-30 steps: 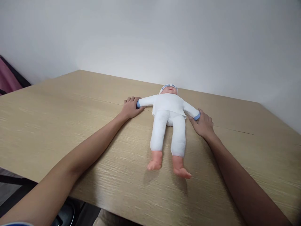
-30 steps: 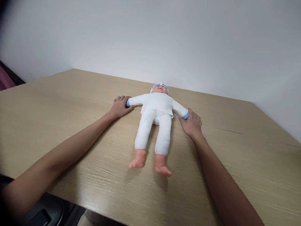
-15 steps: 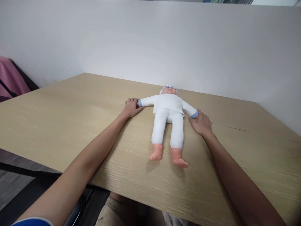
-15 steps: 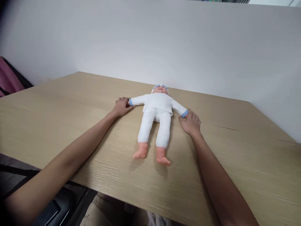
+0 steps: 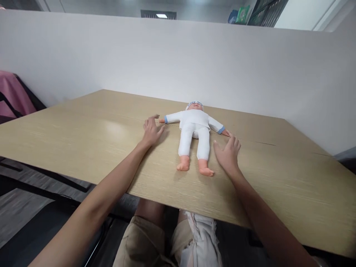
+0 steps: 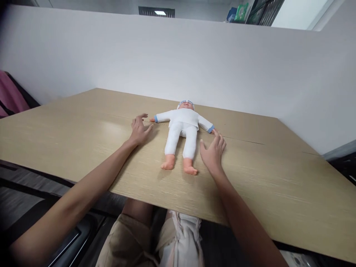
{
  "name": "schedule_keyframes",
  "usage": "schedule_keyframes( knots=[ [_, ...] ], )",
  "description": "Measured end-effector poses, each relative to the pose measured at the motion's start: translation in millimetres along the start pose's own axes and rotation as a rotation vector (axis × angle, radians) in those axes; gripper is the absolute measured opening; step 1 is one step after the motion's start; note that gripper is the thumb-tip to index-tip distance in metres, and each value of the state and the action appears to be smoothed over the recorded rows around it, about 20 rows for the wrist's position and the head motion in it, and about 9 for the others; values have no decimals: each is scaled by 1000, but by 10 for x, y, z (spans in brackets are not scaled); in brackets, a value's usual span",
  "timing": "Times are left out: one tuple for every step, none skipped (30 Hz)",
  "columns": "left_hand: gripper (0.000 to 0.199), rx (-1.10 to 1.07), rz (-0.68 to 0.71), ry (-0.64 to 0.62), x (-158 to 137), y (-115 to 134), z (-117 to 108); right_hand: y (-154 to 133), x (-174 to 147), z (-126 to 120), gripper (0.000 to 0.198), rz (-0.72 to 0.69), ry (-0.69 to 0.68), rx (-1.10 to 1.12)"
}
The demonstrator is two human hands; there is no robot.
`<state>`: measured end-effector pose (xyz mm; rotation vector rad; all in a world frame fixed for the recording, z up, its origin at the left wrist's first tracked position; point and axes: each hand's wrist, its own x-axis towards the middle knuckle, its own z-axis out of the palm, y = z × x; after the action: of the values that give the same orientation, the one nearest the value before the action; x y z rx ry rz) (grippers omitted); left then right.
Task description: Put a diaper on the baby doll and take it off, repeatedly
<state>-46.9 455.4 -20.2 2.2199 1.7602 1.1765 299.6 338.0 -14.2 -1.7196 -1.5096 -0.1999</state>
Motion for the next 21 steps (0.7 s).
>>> schedule_keyframes(
  knots=[
    [61, -48, 27, 52, -108, 141, -125, -197, -190, -187, 66, -41, 20, 44],
    [57, -106, 62, 108, -252, 298, -258, -379, -418, -379, 62, -68, 38, 91],
    [53, -168, 99, 172, -443, 464, -388, -530, -682, -565, 60, -82, 59, 146],
    [47, -244, 121, 245, -686, 629, -502, -639, -976, -732, 60, -100, 88, 200],
    [42, -332, 117, 307, -983, 783, -591, -698, -1289, -869, 62, -126, 130, 240],
    [36, -417, 90, 376, -1328, 917, -643, -705, -1609, -970, 63, -163, 169, 253],
    [30, -496, 43, 459, -1709, 1024, -656, -666, -1921, -1033, 60, -199, 236, 258],
    [26, -570, 3, 511, -2105, 1099, -631, -590, -2212, -1062, 57, -222, 260, 262],
    [26, -637, -19, 498, -2497, 1144, -574, -489, -2473, -1064, 57, -252, 264, 296],
    [31, -686, -2, 422, -2860, 1163, -497, -376, -2696, -1046, 57, -250, 209, 321],
    [32, -730, 12, 260, -3177, 1161, -410, -261, -2877, -1018, 53, -211, 142, 332],
    [33, -755, -7, 55, -3434, 1146, -324, -153, -3018, -984, 44, -141, 74, 341],
    [33, -763, -61, -135, -3626, 1123, -246, -56, -3120, -948, 36, -46, 15, 349],
    [33, -771, -135, -272, -3755, 1099, -179, 27, -3191, -912, 31, 64, -38, 355],
    [32, -786, -242, -372, -3827, 1074, -123, 97, -3235, -876, 33, 180, -88, 367],
    [32, -813, -366, -429, -3855, 1051, -76, 155, -3257, -837, 42, 306, -135, 391],
    [35, -846, -486, -457, -3851, 1032, -33, 201, -3264, -795, 54, 432, -182, 426],
    [40, -883, -588, -479, -3829, 1018, 9, 235, -3258, -750, 64, 544, -227, 466],
    [46, -920, -667, -506, -3798, 1011, 53, 258, -3244, -701, 72, 633, -267, 505],
    [52, -954, -720, -539, -3767, 1014, 99, 270, -3224, -652, 77, 696, -302, 538],
    [57, -988, -751, -580, -3741, 1028, 146, 268, -3201, -605, 79, 734, -327, 563]
  ],
)
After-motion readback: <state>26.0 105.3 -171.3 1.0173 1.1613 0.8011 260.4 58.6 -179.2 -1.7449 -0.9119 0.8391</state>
